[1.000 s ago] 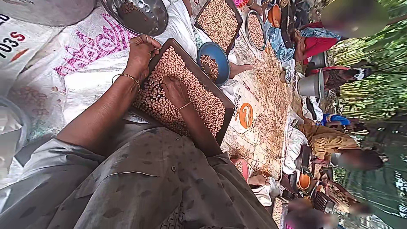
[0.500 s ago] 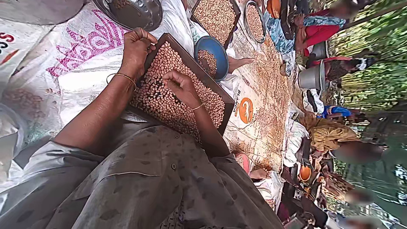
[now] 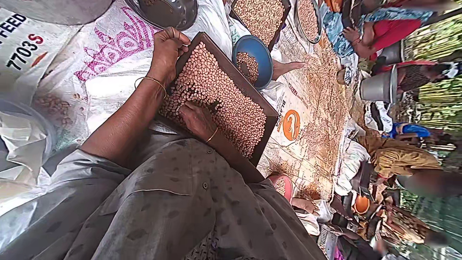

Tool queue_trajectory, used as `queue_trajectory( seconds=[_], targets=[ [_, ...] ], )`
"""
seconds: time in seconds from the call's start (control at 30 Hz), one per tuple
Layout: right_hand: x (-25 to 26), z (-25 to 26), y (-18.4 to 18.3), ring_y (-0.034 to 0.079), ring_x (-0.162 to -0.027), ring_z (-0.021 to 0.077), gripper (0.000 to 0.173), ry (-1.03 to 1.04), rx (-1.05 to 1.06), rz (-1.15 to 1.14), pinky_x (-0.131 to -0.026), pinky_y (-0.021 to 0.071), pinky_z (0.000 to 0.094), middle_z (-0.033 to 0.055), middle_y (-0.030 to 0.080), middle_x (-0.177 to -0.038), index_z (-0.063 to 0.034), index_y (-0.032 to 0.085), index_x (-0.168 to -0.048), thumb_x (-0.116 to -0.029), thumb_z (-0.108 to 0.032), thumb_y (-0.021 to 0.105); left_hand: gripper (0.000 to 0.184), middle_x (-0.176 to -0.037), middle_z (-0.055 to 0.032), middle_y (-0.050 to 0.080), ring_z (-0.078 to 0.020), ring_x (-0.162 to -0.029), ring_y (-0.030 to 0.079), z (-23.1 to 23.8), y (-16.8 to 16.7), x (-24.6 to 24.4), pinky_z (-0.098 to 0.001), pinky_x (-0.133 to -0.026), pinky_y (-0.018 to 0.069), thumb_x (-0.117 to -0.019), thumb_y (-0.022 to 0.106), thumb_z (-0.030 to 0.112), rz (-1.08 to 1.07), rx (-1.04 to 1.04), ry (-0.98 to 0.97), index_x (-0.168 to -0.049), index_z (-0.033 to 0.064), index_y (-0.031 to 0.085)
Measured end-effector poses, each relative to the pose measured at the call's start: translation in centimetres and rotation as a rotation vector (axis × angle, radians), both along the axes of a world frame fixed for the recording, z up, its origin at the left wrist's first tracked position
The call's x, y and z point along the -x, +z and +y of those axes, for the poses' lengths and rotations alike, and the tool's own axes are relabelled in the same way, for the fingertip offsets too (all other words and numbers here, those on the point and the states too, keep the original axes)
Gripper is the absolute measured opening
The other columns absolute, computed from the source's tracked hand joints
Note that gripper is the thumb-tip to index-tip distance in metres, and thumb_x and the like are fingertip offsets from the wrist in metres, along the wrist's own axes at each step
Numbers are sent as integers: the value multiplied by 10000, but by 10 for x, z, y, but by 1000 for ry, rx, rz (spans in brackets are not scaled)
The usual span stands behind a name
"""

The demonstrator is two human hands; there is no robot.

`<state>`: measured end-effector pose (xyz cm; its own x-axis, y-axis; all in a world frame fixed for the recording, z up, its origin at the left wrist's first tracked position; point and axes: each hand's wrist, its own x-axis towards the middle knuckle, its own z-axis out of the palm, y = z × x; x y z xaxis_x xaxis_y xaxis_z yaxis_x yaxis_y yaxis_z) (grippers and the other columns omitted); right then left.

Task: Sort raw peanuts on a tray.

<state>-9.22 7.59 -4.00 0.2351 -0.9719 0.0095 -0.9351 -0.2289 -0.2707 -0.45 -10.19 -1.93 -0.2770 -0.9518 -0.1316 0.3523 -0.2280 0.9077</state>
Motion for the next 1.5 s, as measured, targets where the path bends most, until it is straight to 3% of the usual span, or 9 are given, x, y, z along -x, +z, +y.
queue_trajectory(
  seconds=[0.2,0.33,0.47,0.63,0.77,0.93,1.23,1.37,1.5],
  targets=[
    [5,-1,-5,718,-789,311,122,-27,77,-32,-634,582,443,179,704,-931,10,713,-944,-923,-74,626,235,-798,55,666,-18,-691,602,1,-1,0,-180,-675,501,-959,460,-63,21,-1,2,-863,85,614],
    [47,-24,23,630,-605,88,84,-517,310,-947,-573,563,239,53,664,-771,37,644,-970,-950,12,567,237,-812,55,663,-15,-702,595,-1,-1,1,-182,-686,499,-957,460,-64,30,10,-3,-853,89,608],
    [79,-36,60,736,-893,228,238,-869,367,-1607,-806,628,371,116,687,-1075,-29,490,-1275,-1109,-184,417,234,-799,45,662,-19,-683,590,0,0,1,-180,-669,496,-946,464,-75,26,2,-5,-847,83,606],
    [19,-15,26,695,-677,117,131,-248,-157,-1040,-628,606,267,105,723,-853,80,668,-1036,-991,9,569,227,-819,46,667,-20,-705,596,0,-1,1,-183,-685,494,-927,459,-75,5,10,-11,-872,81,614],
    [-6,-13,-3,728,-890,316,124,115,-45,-315,-780,591,465,190,732,-943,24,761,-923,-936,-14,643,226,-804,54,672,-17,-708,603,-1,-1,0,-184,-687,494,-933,466,-60,-11,19,-4,-847,92,610],
    [-16,0,10,686,-1068,313,197,113,-80,7,-926,574,408,180,694,-1120,-25,753,-1097,-967,-15,605,242,-810,77,679,-1,-705,604,1,0,1,-173,-685,497,-930,469,-62,-4,12,-9,-845,114,612],
    [15,-7,20,654,-678,230,101,-270,46,-365,-589,555,372,150,657,-830,18,645,-1009,-915,-20,650,187,-891,72,654,4,-778,597,3,-1,1,-194,-763,502,-951,467,-8,-111,145,-16,-927,95,621],
    [84,-54,88,739,-929,249,433,-597,353,-1084,-836,644,389,218,627,-1231,94,377,-1446,-1071,-91,492,229,-992,-42,635,-28,-870,598,6,-6,1,-239,-841,507,-1014,444,96,-195,413,-92,-1070,-24,632],
    [110,-37,76,699,-759,192,194,-620,131,-463,-739,597,369,140,711,-892,54,684,-1074,-1018,-87,564,281,-972,-17,687,4,-843,635,9,-2,1,-229,-845,541,-1057,421,141,-188,603,-354,-1049,-4,662]
  ],
)
